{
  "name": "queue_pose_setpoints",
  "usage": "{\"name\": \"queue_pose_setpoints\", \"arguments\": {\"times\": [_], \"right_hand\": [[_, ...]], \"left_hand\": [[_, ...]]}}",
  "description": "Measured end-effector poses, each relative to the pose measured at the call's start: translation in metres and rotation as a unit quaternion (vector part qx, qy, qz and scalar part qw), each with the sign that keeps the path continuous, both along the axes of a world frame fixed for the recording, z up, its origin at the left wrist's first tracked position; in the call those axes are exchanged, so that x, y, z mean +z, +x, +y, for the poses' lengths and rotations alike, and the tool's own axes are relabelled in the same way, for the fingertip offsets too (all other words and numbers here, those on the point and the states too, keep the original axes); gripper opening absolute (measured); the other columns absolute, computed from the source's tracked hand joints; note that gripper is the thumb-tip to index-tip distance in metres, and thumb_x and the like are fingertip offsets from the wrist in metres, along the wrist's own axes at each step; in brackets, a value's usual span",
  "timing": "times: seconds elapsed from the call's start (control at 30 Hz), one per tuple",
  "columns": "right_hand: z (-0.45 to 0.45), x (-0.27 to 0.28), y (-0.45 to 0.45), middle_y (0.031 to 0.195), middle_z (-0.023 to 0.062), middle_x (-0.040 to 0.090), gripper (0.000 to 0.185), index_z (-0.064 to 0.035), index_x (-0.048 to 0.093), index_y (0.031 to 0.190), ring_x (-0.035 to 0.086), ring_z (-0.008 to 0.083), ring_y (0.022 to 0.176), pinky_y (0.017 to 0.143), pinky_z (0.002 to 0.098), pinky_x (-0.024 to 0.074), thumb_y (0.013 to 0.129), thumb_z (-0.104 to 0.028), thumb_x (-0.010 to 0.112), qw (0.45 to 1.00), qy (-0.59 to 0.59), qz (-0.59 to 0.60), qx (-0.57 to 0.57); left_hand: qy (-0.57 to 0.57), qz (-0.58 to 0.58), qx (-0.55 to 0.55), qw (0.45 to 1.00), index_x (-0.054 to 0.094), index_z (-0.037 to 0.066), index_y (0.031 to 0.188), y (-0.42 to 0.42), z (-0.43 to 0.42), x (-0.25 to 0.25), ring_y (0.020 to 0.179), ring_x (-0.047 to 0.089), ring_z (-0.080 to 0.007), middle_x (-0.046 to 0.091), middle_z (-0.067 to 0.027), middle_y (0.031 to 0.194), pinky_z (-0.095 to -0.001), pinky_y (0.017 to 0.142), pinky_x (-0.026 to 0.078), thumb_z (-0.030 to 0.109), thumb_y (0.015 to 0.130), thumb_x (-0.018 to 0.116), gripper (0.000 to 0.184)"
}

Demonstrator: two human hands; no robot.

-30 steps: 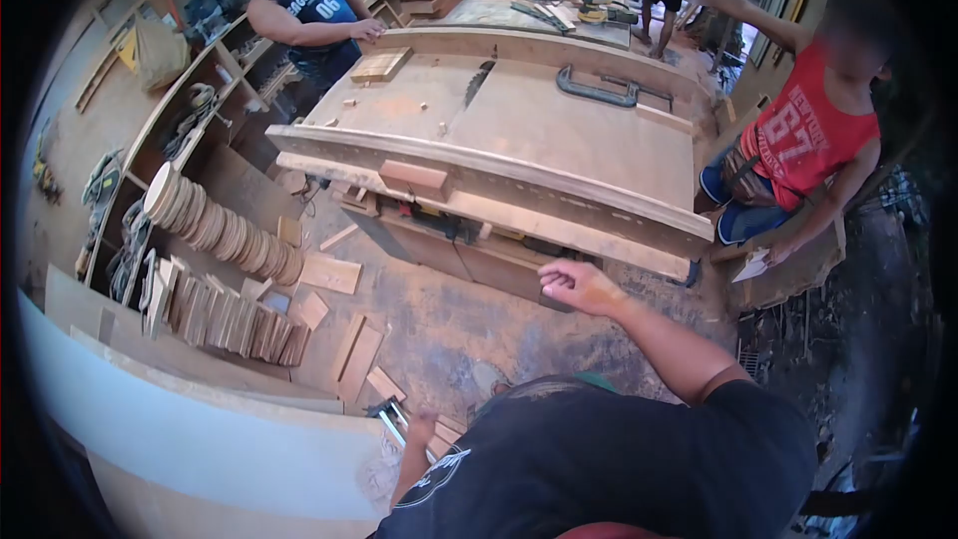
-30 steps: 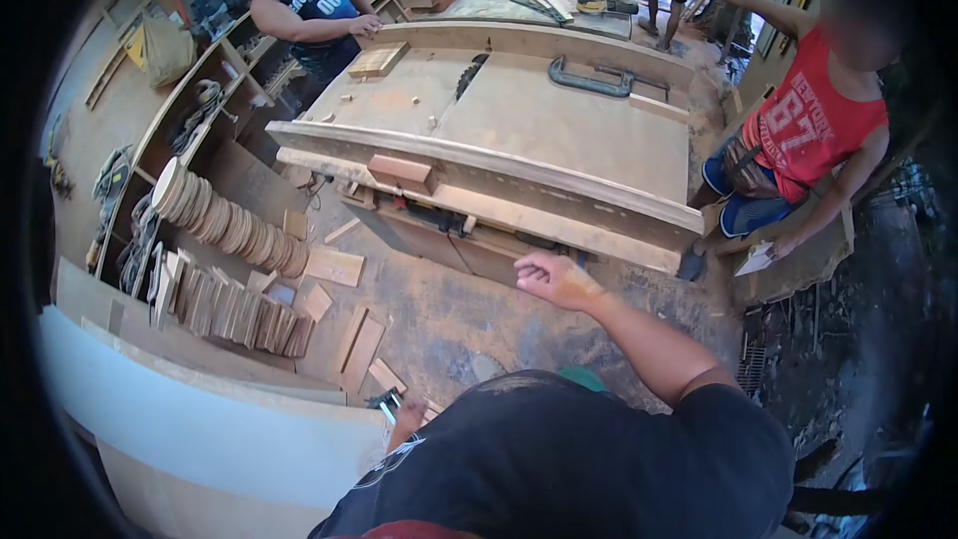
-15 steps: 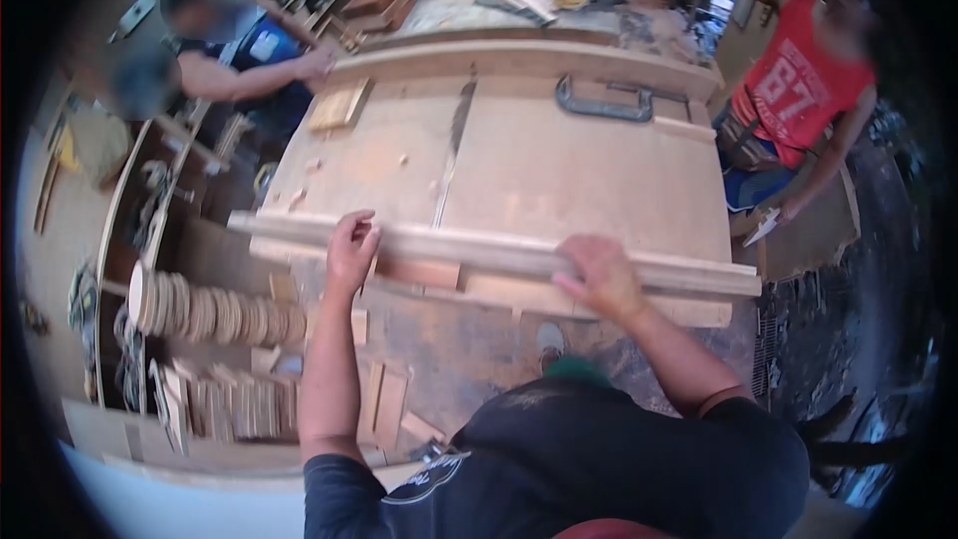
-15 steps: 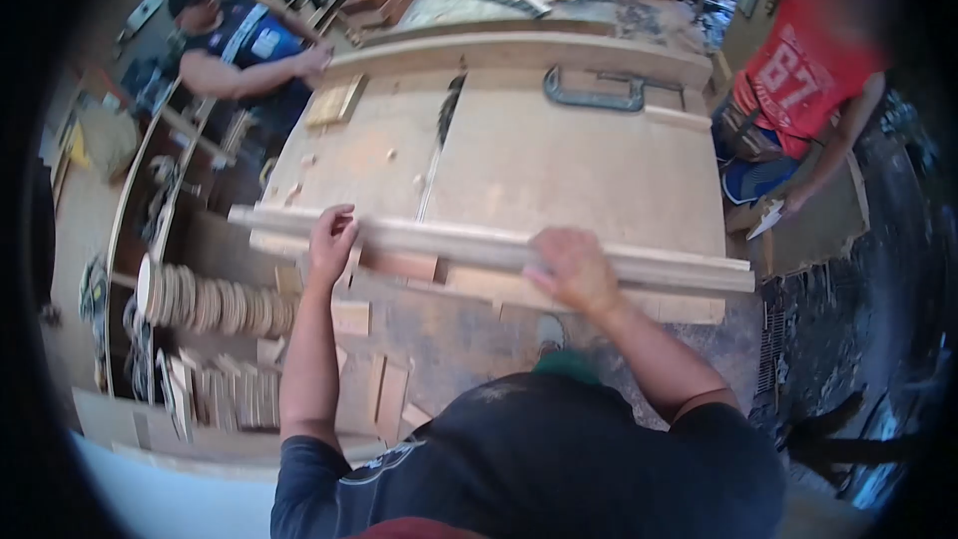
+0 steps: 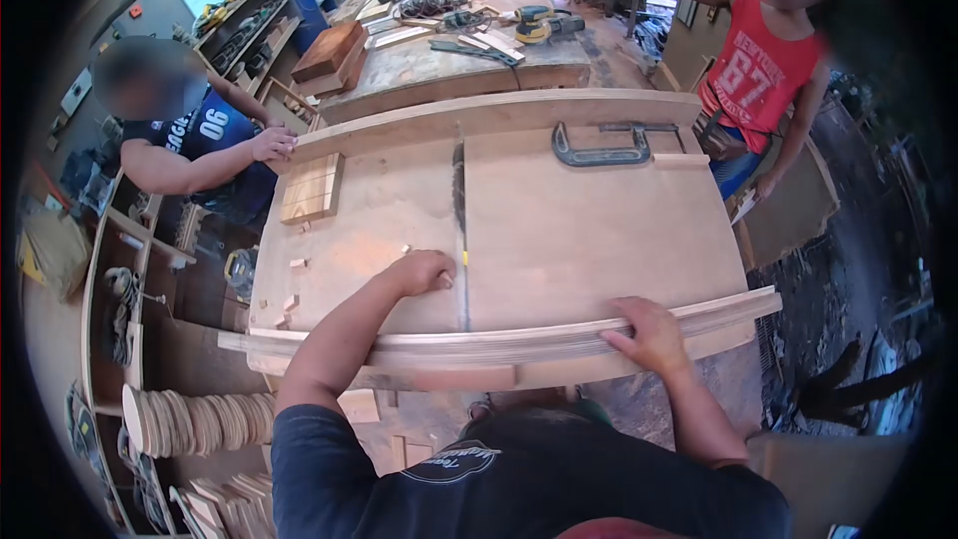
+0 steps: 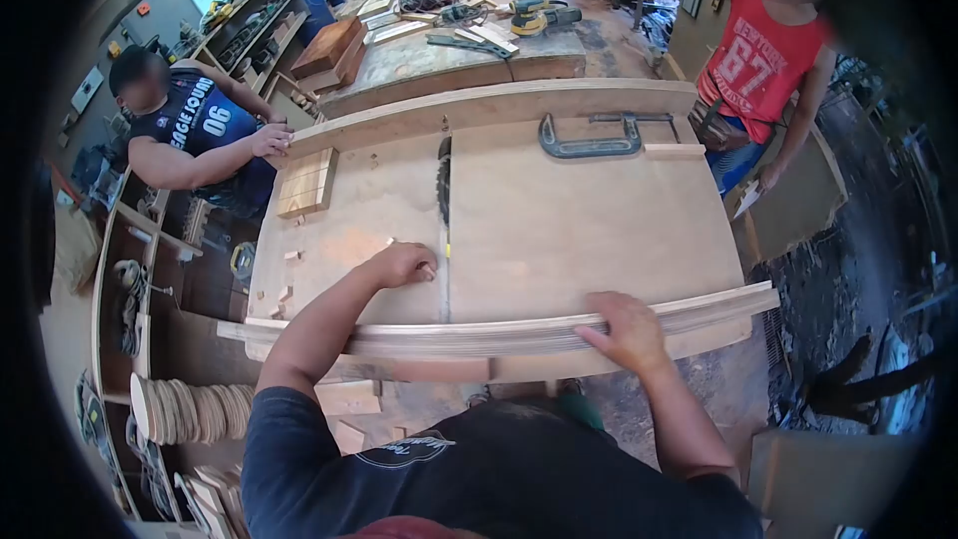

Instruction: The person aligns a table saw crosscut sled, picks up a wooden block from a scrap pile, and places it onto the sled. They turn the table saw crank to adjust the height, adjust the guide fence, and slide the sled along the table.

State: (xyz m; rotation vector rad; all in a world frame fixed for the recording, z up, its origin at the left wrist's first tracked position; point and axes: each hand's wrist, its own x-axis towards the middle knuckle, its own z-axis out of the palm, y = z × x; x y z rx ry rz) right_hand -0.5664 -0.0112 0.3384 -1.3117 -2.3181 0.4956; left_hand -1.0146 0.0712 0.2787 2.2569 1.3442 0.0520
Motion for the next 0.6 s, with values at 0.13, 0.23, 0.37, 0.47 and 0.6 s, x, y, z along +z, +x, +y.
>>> {"name": "queue_pose_setpoints", "arguments": {"times": [0.13, 0.23, 0.37, 0.47, 0.6], "right_hand": [[-0.005, 0.003, -0.016, 0.099, 0.0117, 0.068, 0.041, -0.0059, 0.065, 0.108, 0.065, 0.0295, 0.093, 0.083, 0.0401, 0.0513, 0.077, -0.032, 0.075, 0.99, -0.01, -0.001, -0.144], [-0.003, 0.002, -0.023, 0.096, 0.0119, 0.069, 0.037, -0.0054, 0.065, 0.108, 0.066, 0.028, 0.087, 0.077, 0.0391, 0.0525, 0.077, -0.024, 0.073, 0.982, -0.016, 0.01, -0.187], [-0.002, -0.008, -0.021, 0.092, 0.0115, 0.069, 0.034, -0.0051, 0.065, 0.108, 0.067, 0.0271, 0.084, 0.074, 0.0383, 0.0532, 0.079, -0.022, 0.071, 0.978, 0.005, 0.004, -0.208], [0.0, -0.014, -0.018, 0.091, 0.0119, 0.069, 0.032, -0.0047, 0.064, 0.109, 0.067, 0.0258, 0.082, 0.074, 0.0369, 0.0533, 0.082, -0.021, 0.069, 0.974, -0.002, 0.012, -0.226], [0.002, -0.026, -0.011, 0.091, 0.0115, 0.068, 0.03, -0.0048, 0.064, 0.112, 0.067, 0.0234, 0.082, 0.075, 0.0346, 0.0531, 0.086, -0.019, 0.067, 0.973, -0.025, 0.012, -0.228]], "left_hand": [[0.176, 0.018, -0.017, 0.984, 0.066, 0.011, 0.092, -0.058, 0.023, 0.0, 0.088, 0.061, -0.0343, 0.062, -0.0124, 0.102, -0.0407, 0.08, 0.05, 0.02, 0.08, 0.067, 0.015], [0.169, -0.012, -0.003, 0.986, 0.065, 0.011, 0.092, -0.099, 0.021, -0.014, 0.088, 0.06, -0.0343, 0.062, -0.0123, 0.101, -0.0422, 0.08, 0.05, 0.019, 0.08, 0.067, 0.015], [0.072, -0.063, 0.018, 0.995, 0.063, 0.013, 0.098, -0.119, 0.015, -0.017, 0.095, 0.059, -0.0358, 0.061, -0.0142, 0.104, -0.0451, 0.086, 0.048, 0.02, 0.08, 0.065, 0.019], [0.088, -0.127, -0.033, 0.987, 0.064, 0.01, 0.096, -0.14, 0.009, -0.039, 0.09, 0.06, -0.0345, 0.062, -0.014, 0.1, -0.0418, 0.079, 0.049, 0.014, 0.076, 0.067, 0.02], [0.064, -0.104, -0.064, 0.99, 0.065, 0.008, 0.093, -0.196, -0.001, -0.037, 0.09, 0.061, -0.0327, 0.064, -0.0135, 0.092, -0.0408, 0.08, 0.049, 0.01, 0.071, 0.068, 0.022]]}}
